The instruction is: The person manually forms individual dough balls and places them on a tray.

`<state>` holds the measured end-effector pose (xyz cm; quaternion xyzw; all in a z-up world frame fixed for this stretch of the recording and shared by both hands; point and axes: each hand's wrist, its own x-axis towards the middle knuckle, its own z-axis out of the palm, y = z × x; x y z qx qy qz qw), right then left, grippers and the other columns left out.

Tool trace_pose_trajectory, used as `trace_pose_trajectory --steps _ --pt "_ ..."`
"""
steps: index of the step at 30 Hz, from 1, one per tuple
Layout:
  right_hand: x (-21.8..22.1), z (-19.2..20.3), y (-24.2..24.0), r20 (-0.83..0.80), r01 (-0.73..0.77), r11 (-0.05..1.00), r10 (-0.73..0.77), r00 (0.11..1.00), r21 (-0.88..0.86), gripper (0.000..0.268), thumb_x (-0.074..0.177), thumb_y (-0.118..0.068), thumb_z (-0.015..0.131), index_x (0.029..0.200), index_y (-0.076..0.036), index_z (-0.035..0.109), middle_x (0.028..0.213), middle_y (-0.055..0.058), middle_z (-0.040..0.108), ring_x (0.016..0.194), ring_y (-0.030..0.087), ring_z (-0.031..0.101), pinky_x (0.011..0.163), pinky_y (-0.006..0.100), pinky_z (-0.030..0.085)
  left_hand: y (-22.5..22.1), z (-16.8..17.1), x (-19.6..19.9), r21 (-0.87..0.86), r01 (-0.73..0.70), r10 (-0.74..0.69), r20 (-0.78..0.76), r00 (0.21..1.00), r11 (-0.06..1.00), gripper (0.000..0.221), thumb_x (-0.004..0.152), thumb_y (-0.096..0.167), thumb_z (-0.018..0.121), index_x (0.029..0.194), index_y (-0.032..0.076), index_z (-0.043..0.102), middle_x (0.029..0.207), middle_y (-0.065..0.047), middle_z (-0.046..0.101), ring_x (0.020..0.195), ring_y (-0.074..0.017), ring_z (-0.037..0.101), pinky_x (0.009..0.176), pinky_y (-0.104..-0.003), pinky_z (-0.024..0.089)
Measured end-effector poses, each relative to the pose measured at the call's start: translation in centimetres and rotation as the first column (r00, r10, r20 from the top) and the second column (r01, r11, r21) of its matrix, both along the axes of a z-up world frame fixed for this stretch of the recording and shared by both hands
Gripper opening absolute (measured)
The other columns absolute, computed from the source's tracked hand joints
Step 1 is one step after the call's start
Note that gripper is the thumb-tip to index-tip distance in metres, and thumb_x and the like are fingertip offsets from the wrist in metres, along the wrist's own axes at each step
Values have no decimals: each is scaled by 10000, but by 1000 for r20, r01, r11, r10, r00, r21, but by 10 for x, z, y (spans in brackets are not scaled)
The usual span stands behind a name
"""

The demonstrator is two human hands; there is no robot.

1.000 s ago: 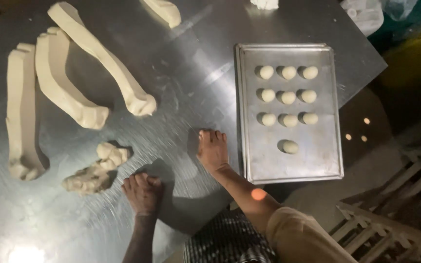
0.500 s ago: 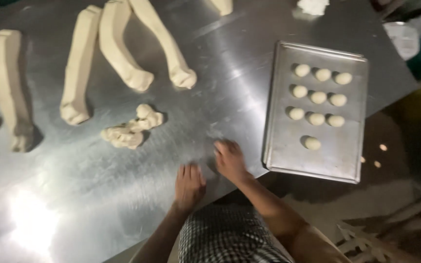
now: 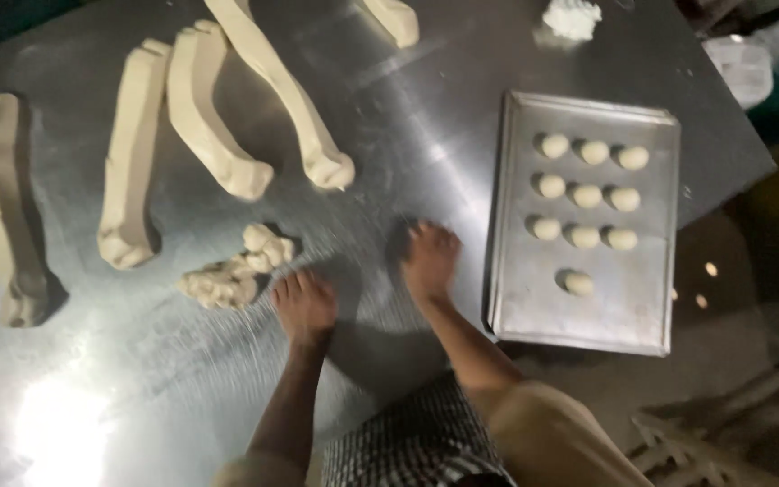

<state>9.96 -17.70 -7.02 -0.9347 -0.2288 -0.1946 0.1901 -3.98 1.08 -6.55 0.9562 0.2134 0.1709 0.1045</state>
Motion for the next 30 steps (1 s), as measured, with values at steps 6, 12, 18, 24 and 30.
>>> trace_pose_trajectory --steps 6,12,18,24,30 --pt "-33 19 8 -331 46 995 -14 943 89 164 858 -159 719 950 -75 614 1089 219 549 1094 424 502 911 571 376 -56 44 29 -16 -36 34 -119 992 999 415 734 318 702 1020 22 648 1033 -204 676 1022 -425 614 890 -590 475" --pt "-60 67 -117 -351 -52 837 283 892 545 298 815 -26 757 1084 -45 629 1065 143 628 960 301 628 795 434 532 -77 -16 27 -72 403 -409 -191 892 912 453 596 303 762 964 51 681 938 -157 691 958 -371 644 950 -516 449" --pt "-29 36 -314 -438 262 743 47 898 616 141 983 -52 728 1105 -17 666 920 170 621 809 280 645 798 383 580 -220 46 72 -286 646 -586 271 763 708 305 709 75 737 1013 96 728 980 -124 672 1025 -373 615 953 -474 500" --pt "14 88 -370 -230 191 890 -100 968 414 321 796 -31 757 1106 -35 673 1066 164 625 839 337 686 742 411 590 -304 51 118 -435 570 -504 267 821 697 475 712 59 797 1169 41 671 1174 -143 631 1084 -389 582 941 -468 499" --pt "38 49 -395 -212 -23 959 86 974 282 380 706 -41 770 1065 -54 647 1044 183 611 921 454 562 784 526 498 -333 15 133 -331 507 -445 246 861 796 472 685 66 846 1125 50 675 1150 -139 647 1104 -392 590 954 -481 499"
